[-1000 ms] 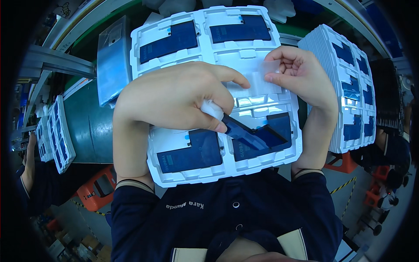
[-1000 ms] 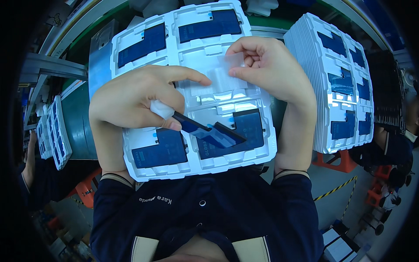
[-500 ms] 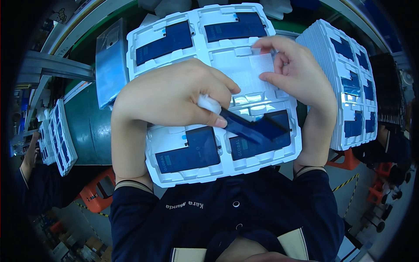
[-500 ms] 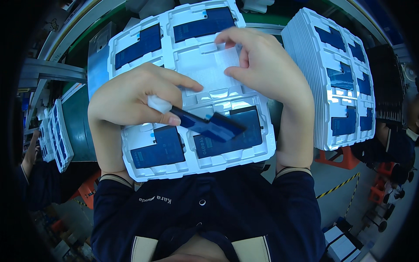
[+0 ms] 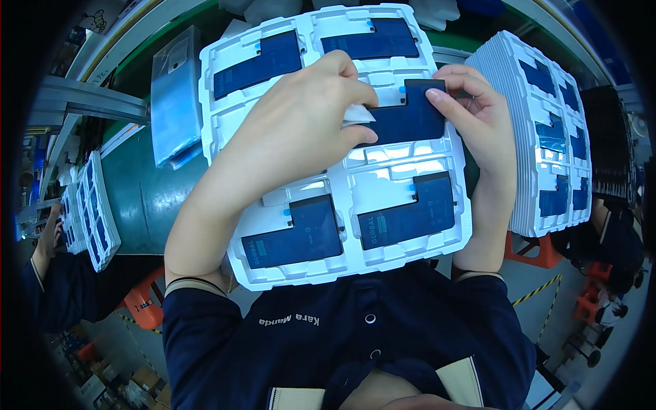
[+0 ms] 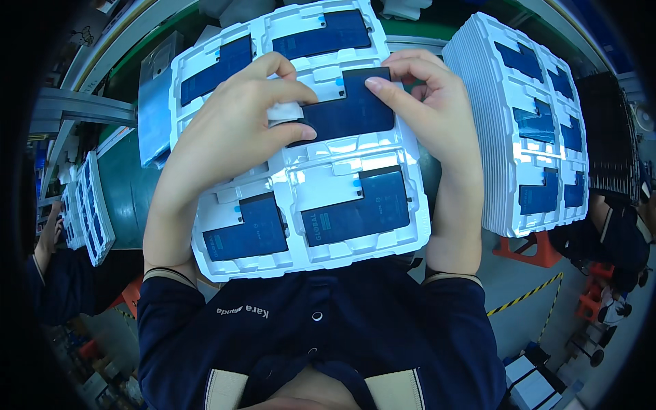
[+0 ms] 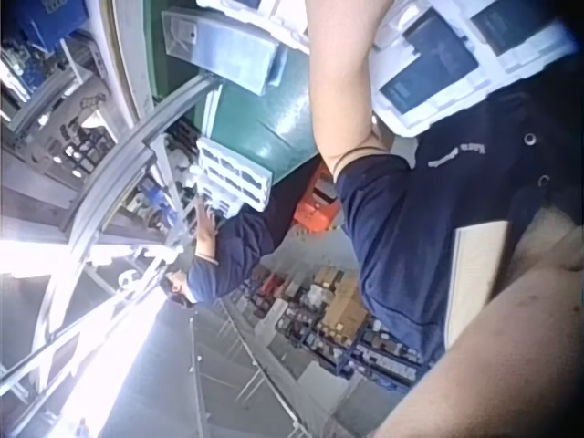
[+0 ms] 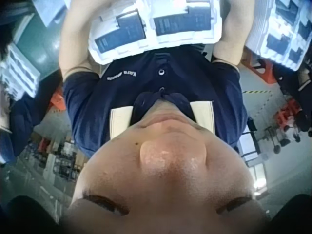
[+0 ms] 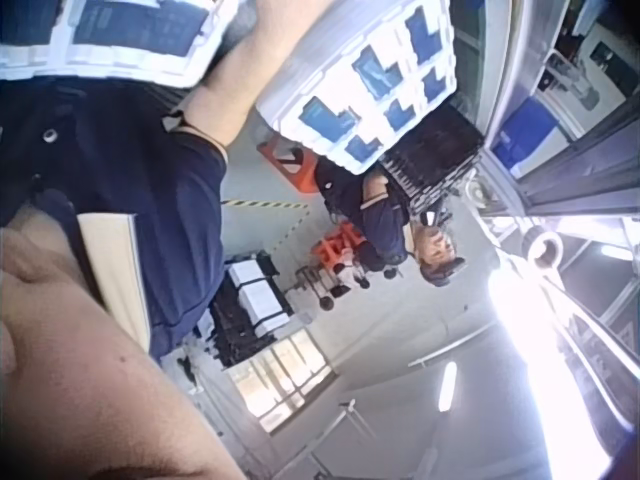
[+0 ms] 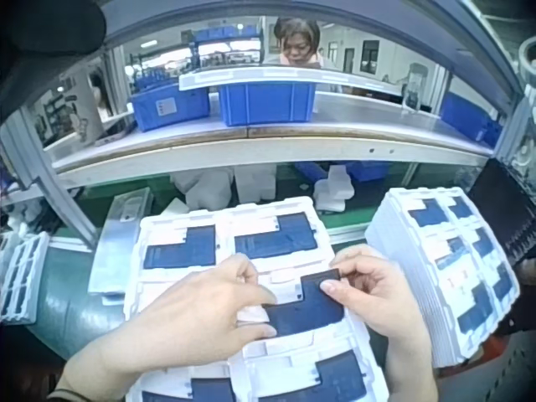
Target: The person wipes the surface of small blue electronic components using a white cloth. They handle the components one by one from a white plastic tray, wiping each item and placing it back into its slot.
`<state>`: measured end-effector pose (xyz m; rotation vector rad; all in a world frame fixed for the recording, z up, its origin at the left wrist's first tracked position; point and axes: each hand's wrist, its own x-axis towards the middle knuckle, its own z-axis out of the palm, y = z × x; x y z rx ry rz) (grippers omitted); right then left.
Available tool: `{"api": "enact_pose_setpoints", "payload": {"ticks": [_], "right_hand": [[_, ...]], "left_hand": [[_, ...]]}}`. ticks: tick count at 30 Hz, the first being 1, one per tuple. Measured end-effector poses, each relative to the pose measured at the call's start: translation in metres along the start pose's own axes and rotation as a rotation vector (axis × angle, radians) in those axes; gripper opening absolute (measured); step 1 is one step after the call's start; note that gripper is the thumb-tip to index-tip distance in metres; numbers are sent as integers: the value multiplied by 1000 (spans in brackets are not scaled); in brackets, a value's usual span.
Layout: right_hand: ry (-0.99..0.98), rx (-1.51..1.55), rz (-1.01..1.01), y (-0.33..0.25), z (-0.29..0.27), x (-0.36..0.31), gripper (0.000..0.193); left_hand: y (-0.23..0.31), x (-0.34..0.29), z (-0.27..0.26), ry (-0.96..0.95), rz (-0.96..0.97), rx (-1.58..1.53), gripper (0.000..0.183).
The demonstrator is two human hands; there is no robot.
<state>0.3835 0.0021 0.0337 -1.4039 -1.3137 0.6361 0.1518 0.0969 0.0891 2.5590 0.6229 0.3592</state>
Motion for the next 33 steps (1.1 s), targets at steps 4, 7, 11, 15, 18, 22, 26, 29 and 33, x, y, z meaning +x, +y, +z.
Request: {"api": "enact_pose_setpoints", "payload": {"ticks": [4, 7, 11, 15, 18, 22, 26, 29, 33], "right_hand": [[117, -304, -100, -6, 7, 1, 36], [179, -426, -209, -16, 8, -3, 39], [14, -3, -107, -48, 11, -25, 43], [-195, 513, 75, -93, 44, -67, 47], [-104, 494, 58, -93, 59, -83, 30], [-3, 333, -41, -86, 63, -88, 8], [65, 268, -125, -83, 60, -90, 10], [165, 327, -115, -76, 50, -94, 12], [243, 512, -96, -59, 24, -95, 19]], "left_hand": [[-2, -1, 1, 21, 4, 16, 33], [-3, -2, -7, 220, 155, -88, 38], [17, -23, -29, 105, 82, -1441, 54], [58, -45, -12, 285, -258, -1496, 53], [66, -62, -2, 225, -318, -1421, 42], [55, -78, 10, 277, -243, -1260, 32], [61, -73, 17, 487, -297, -1301, 25], [51, -74, 8, 392, -197, -1330, 25], [61, -81, -1, 45, -66, -395, 30]]}}
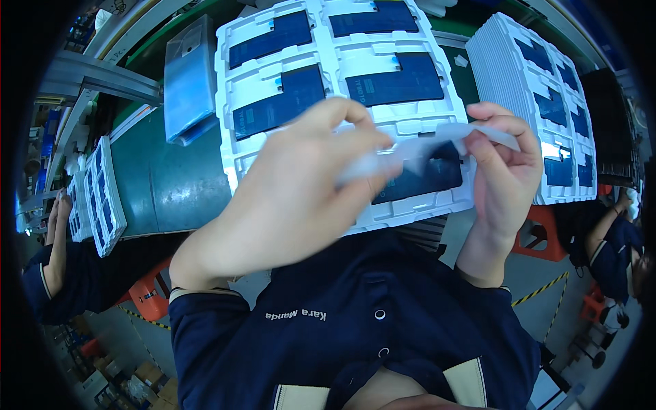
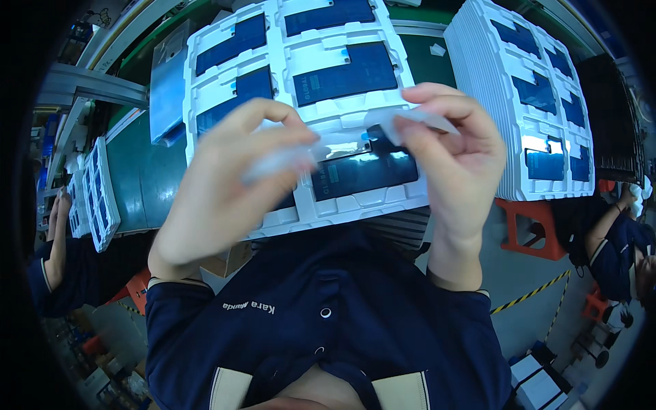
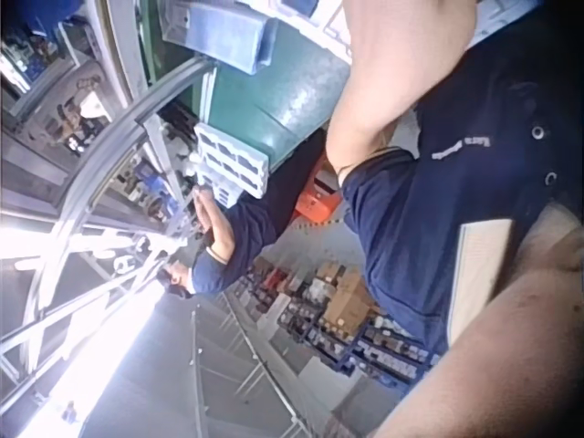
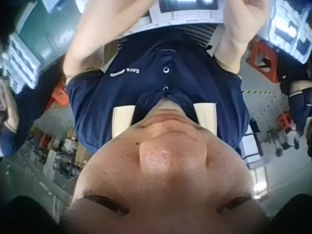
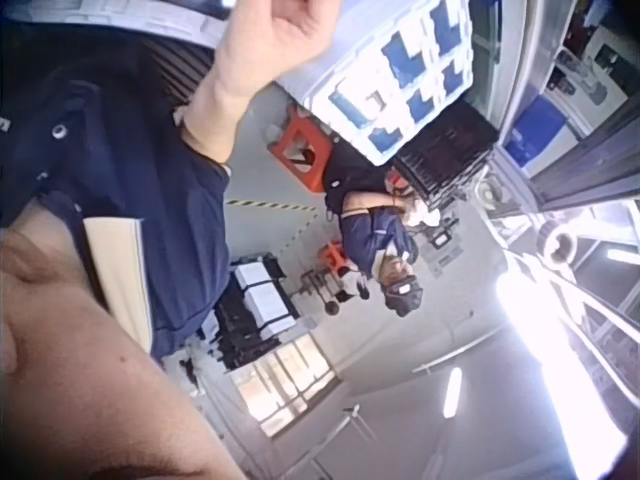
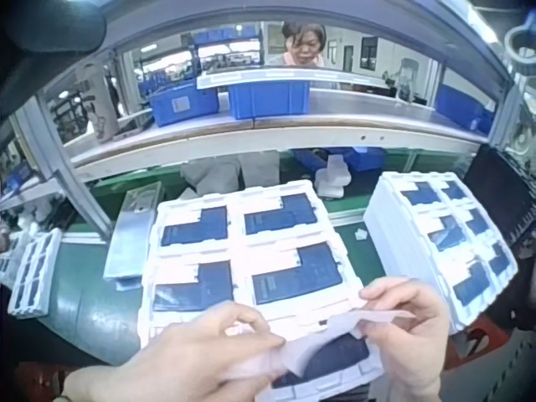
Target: The person wipes the surface of small blue electronic components using a white cloth. They handle the components one by one from a white plastic tray, wiping each item and placing it back into its slot.
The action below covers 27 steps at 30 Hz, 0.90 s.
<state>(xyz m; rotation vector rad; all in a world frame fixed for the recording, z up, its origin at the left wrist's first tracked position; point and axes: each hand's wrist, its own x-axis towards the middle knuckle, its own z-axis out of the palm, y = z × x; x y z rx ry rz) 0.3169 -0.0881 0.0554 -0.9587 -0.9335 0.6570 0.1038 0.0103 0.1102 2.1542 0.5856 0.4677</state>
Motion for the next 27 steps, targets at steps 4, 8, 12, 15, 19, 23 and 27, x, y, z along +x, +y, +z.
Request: {"api": "enact_pose_setpoints", "payload": {"ticks": [4, 8, 12, 15, 19, 23, 27], "right_hand": [[34, -89, 65, -5, -23, 2, 21], [8, -313, 96, -4, -38, 6, 22], [80, -178, 71, 0, -38, 15, 23], [18, -91, 100, 0, -37, 20, 22], [-267, -200, 296, -7, -18, 9, 15], [-427, -388, 287, -9, -13, 5, 9], [-411, -80, 327, -12, -16, 7, 10]], "left_hand": [[5, -4, 17, -159, 24, 357, 36], [0, 3, 23, -122, 36, 356, 30], [-2, 8, 22, -208, 80, 324, 24], [12, 4, 14, -242, 123, 359, 20], [26, -14, 0, -325, 218, 301, 17], [26, -26, 4, -491, 198, 261, 20], [22, -25, 7, -465, 226, 284, 21]]}}
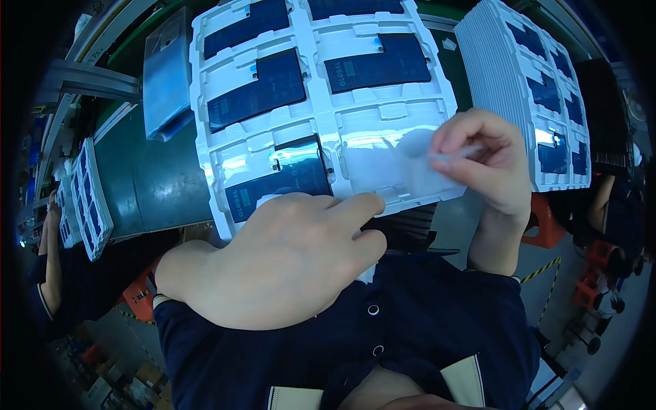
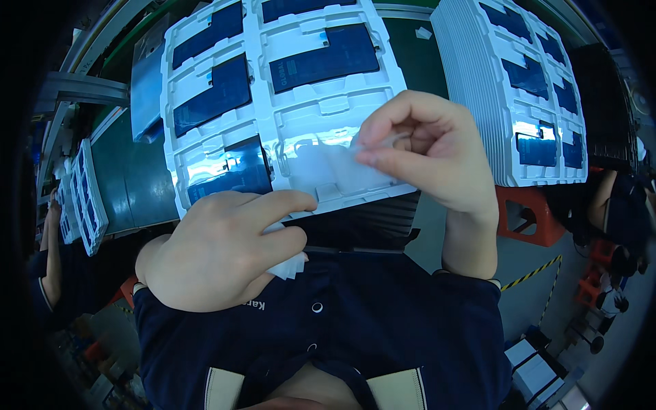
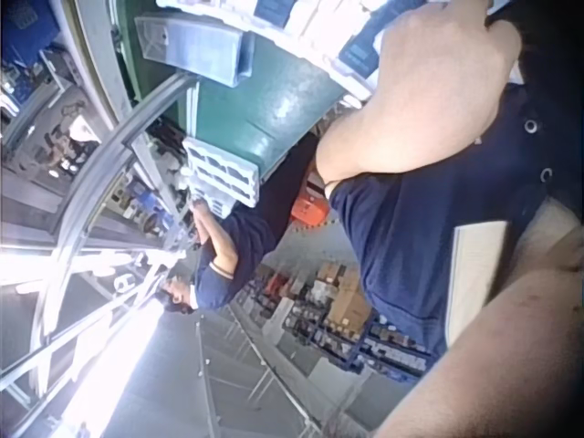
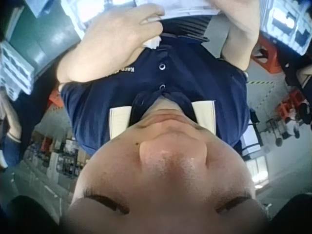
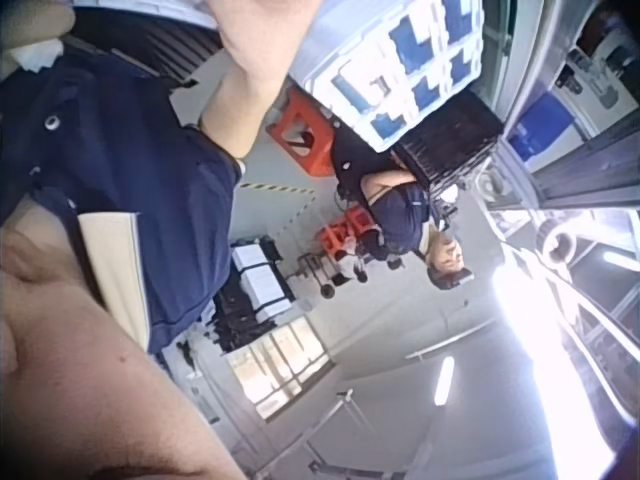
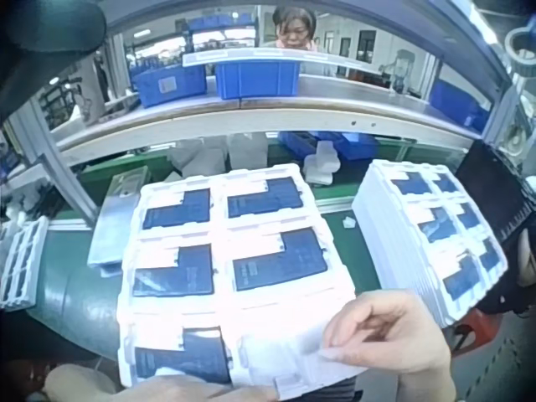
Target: The person wipes the surface of small blue electronic components using a white cloth. They handle the components one by one from a white plastic tray, wiping each item and placing it back into its slot.
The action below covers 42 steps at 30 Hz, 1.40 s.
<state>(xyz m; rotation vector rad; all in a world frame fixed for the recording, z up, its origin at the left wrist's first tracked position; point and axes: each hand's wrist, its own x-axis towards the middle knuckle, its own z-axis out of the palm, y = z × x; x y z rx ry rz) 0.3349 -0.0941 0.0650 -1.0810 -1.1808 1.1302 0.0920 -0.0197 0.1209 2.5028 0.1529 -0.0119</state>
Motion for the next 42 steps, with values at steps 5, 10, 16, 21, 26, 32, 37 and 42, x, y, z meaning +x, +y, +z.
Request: {"api": "enact_pose_setpoints", "payload": {"ticks": [5, 10, 16, 21, 26, 32, 37, 42], "right_hand": [[146, -151, 52, 4, 7, -2, 9], [110, -371, 109, 3, 4, -3, 9], [108, -473, 106, 3, 5, -4, 13], [30, -800, -21, -9, 11, 2, 28], [141, -951, -177, -15, 2, -2, 45], [877, -790, -199, -19, -64, -62, 25], [1267, -535, -247, -3, -104, -102, 46], [1298, -464, -89, 17, -116, -110, 56]], "left_hand": [[2, 0, 0, -61, 29, -10, 20], [-3, 5, 2, -49, 3, 2, 16], [-10, 9, 7, -29, -19, 7, 14], [-15, 10, 4, 14, -40, -53, 14], [-34, 25, -14, 18, -27, -223, 15], [-37, 43, 1, 241, -188, -207, 8], [-31, 41, 20, 341, -178, 129, 12], [-26, 40, 22, 346, -146, 194, 24]]}}
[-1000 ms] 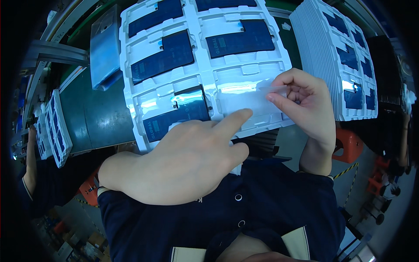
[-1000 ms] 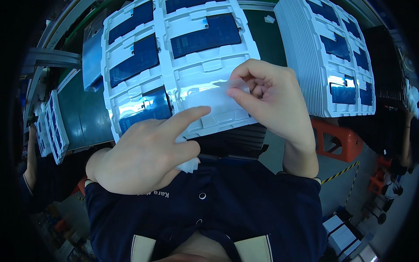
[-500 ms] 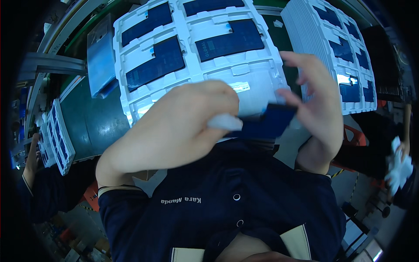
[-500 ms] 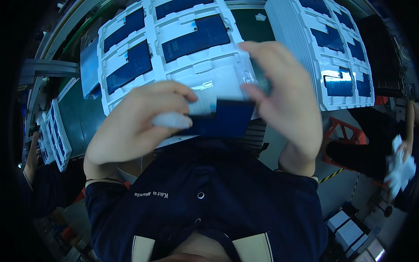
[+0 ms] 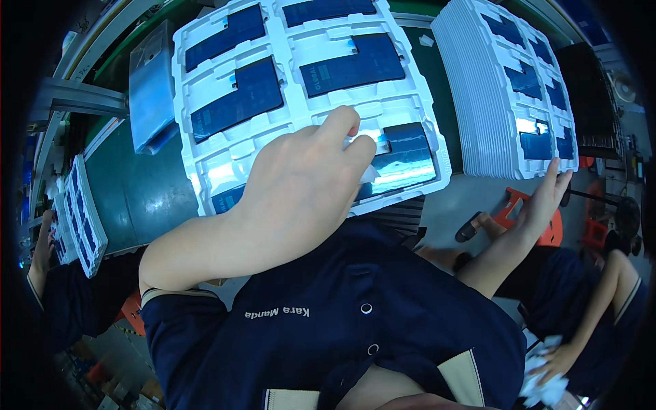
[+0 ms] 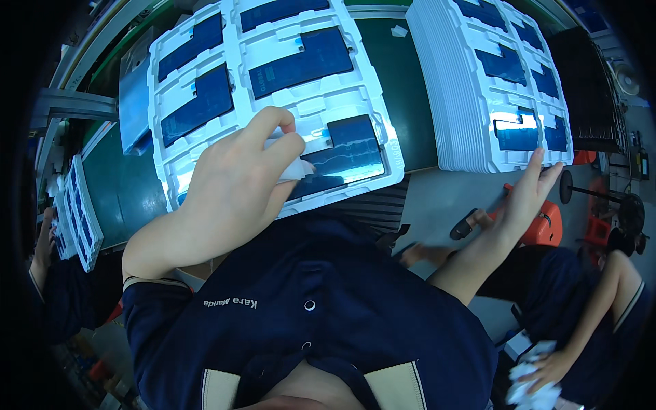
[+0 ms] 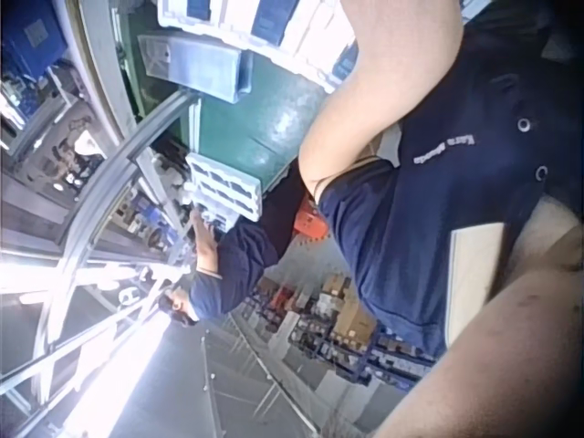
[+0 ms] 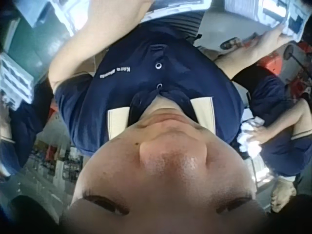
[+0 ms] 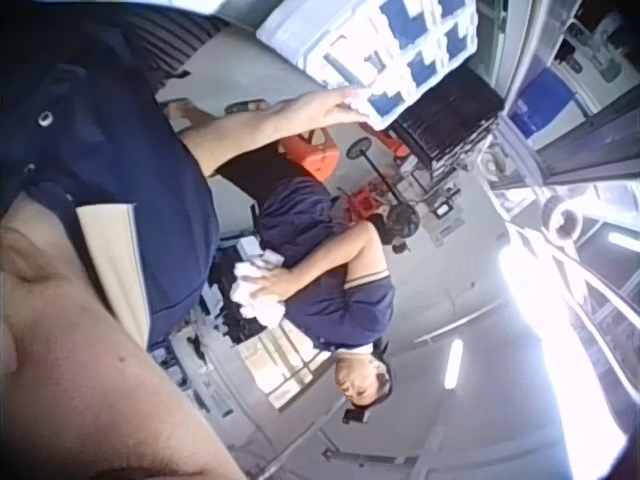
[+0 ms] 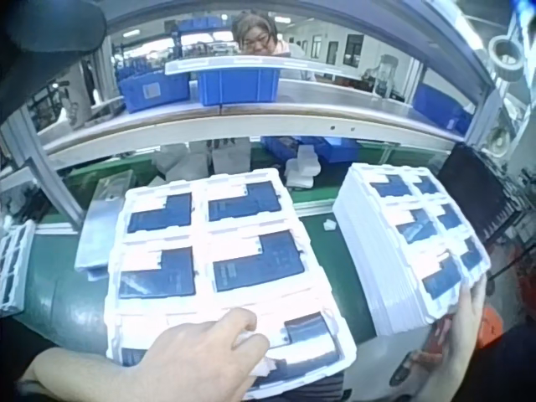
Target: The person wipes the surface of small blue electronic components using a white cloth. They handle the components one by one from a white plastic tray, wiping each item and placing it back into its slot.
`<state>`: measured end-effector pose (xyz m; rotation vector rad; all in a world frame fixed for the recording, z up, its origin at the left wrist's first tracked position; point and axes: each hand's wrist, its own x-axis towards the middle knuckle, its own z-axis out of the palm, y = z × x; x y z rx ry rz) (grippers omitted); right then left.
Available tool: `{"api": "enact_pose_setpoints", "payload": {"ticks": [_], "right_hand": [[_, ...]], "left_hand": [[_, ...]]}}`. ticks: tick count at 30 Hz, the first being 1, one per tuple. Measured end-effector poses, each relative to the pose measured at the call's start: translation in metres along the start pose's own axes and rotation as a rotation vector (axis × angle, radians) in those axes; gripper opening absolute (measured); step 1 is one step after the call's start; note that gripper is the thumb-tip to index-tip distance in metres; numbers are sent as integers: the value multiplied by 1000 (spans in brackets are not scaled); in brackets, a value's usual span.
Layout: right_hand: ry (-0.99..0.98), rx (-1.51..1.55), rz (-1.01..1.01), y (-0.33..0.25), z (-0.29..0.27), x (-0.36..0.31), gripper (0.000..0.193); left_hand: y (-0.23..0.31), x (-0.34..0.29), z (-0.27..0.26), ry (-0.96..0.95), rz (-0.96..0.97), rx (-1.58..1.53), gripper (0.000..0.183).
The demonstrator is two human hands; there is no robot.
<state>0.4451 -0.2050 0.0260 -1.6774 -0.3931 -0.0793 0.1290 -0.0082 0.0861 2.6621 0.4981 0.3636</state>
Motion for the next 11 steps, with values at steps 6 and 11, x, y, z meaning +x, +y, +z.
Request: {"api": "enact_pose_setpoints", "payload": {"ticks": [6, 11], "right_hand": [[21, 150, -7, -10, 14, -2, 61], [104, 140, -47, -2, 15, 0, 60]], "left_hand": [[-2, 1, 2, -19, 49, 30, 33], [-4, 2, 3, -3, 17, 57, 33]]}}
